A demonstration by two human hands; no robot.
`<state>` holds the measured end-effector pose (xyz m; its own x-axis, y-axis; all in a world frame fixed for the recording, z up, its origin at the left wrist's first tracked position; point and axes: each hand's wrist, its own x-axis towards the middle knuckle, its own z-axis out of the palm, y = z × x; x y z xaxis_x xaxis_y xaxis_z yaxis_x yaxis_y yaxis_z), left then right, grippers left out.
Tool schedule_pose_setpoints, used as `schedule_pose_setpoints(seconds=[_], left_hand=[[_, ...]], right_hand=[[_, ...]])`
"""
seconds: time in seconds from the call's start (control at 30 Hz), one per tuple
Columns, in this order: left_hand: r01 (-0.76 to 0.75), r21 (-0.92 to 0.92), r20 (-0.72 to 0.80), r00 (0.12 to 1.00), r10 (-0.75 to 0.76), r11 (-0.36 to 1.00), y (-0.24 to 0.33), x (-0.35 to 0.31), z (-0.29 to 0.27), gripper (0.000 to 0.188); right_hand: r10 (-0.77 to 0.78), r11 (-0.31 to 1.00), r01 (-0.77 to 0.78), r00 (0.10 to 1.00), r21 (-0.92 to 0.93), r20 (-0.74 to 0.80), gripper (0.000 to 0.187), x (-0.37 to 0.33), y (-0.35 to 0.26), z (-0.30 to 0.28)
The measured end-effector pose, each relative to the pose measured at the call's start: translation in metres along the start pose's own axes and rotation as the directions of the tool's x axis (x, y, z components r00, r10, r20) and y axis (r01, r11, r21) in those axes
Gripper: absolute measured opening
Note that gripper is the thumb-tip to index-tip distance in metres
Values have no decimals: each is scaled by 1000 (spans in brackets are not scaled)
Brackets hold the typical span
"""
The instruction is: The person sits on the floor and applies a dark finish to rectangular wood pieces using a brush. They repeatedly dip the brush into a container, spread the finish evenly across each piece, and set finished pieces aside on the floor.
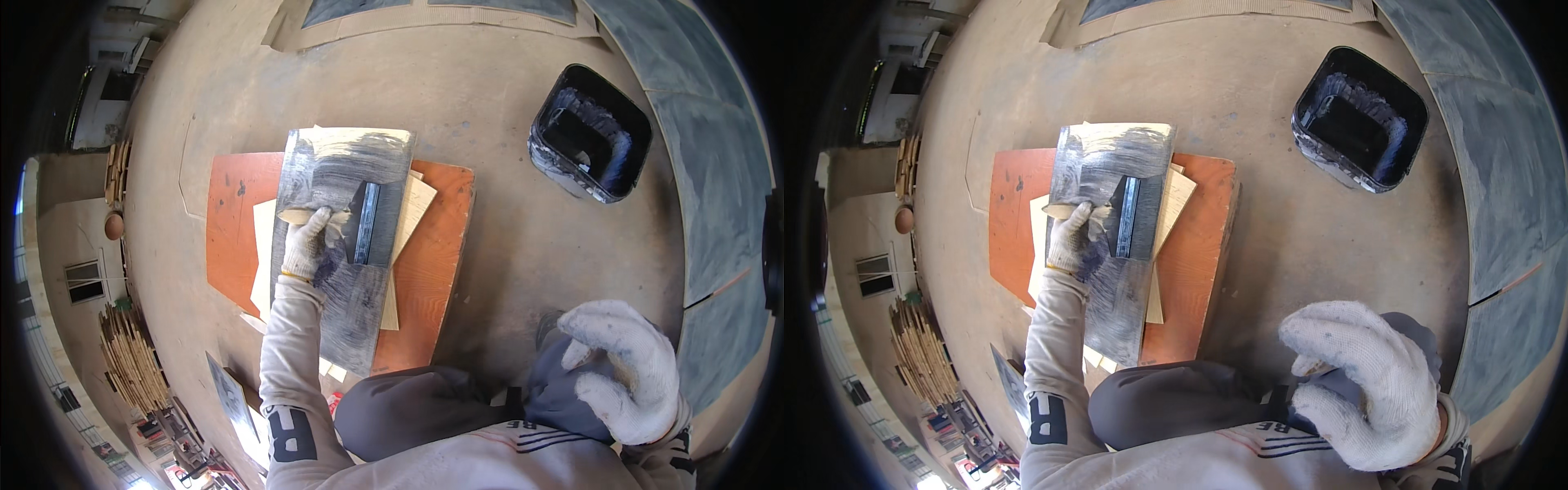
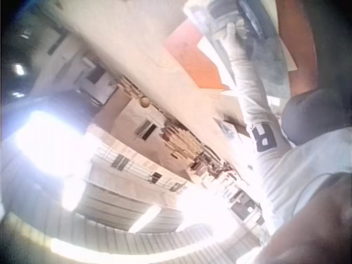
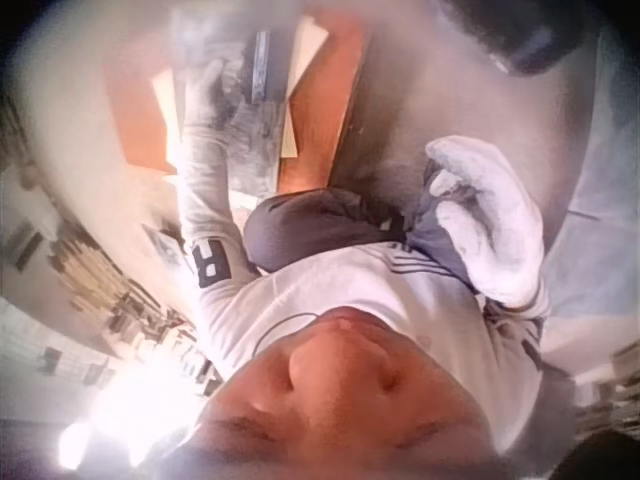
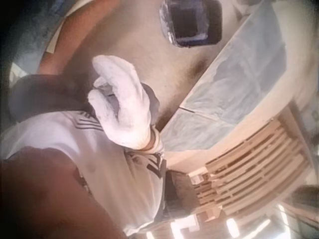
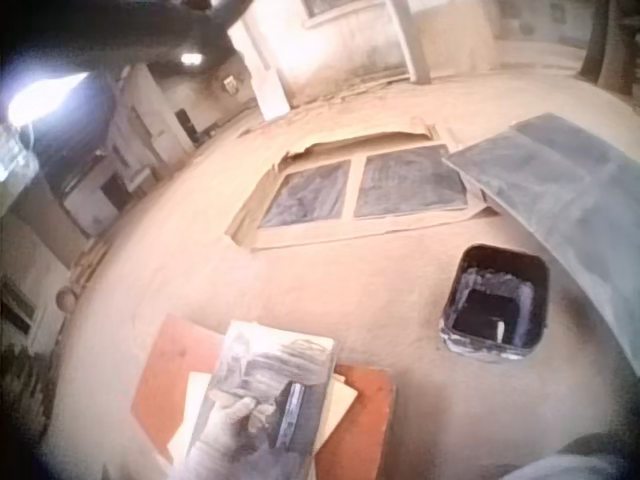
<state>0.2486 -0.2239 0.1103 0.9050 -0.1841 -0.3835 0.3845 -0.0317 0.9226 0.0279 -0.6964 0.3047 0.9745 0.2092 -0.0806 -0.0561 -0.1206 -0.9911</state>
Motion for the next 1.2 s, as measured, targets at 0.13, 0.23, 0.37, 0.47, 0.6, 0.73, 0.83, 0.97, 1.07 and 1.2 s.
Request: schedule_pose_setpoints(seconds=[0.13,0.23,0.37,0.47,0.6,0.73,0.83,0.97,1.07,1.2], left_hand=[[-72,5,-39,997,72,997,6,29,9,26],[-110,-74,-47,993,107,991,15,62,28,25],[-160,-75,-214,967,141,984,24,89,22,28],[-143,-77,-157,979,130,987,23,83,-15,22],[-44,-109,-144,989,28,993,12,38,-7,23],[41,-156,-112,992,-59,987,6,13,-27,24],[-124,-311,-124,988,89,942,14,37,9,26],[-221,-701,-178,975,134,678,7,64,-10,21],[-465,-544,-473,858,202,699,5,60,15,20],[-465,-144,-524,785,331,874,-6,42,19,23]], right_hand=[[-8,1000,9,999,-26,34,49,3,0,5],[-34,996,38,998,-76,53,53,4,-2,11],[-67,993,71,996,-92,52,54,3,-2,14],[-73,994,76,997,-81,40,54,0,-3,11],[-40,997,40,999,-71,13,54,-6,-5,6],[-37,999,38,999,-20,31,53,-2,-2,7],[-41,999,41,998,-1,51,52,2,1,9],[-96,995,98,984,-5,151,53,8,0,11],[7,998,-13,994,58,106,49,1,-4,10],[37,994,-45,996,100,87,47,-3,-6,3]])
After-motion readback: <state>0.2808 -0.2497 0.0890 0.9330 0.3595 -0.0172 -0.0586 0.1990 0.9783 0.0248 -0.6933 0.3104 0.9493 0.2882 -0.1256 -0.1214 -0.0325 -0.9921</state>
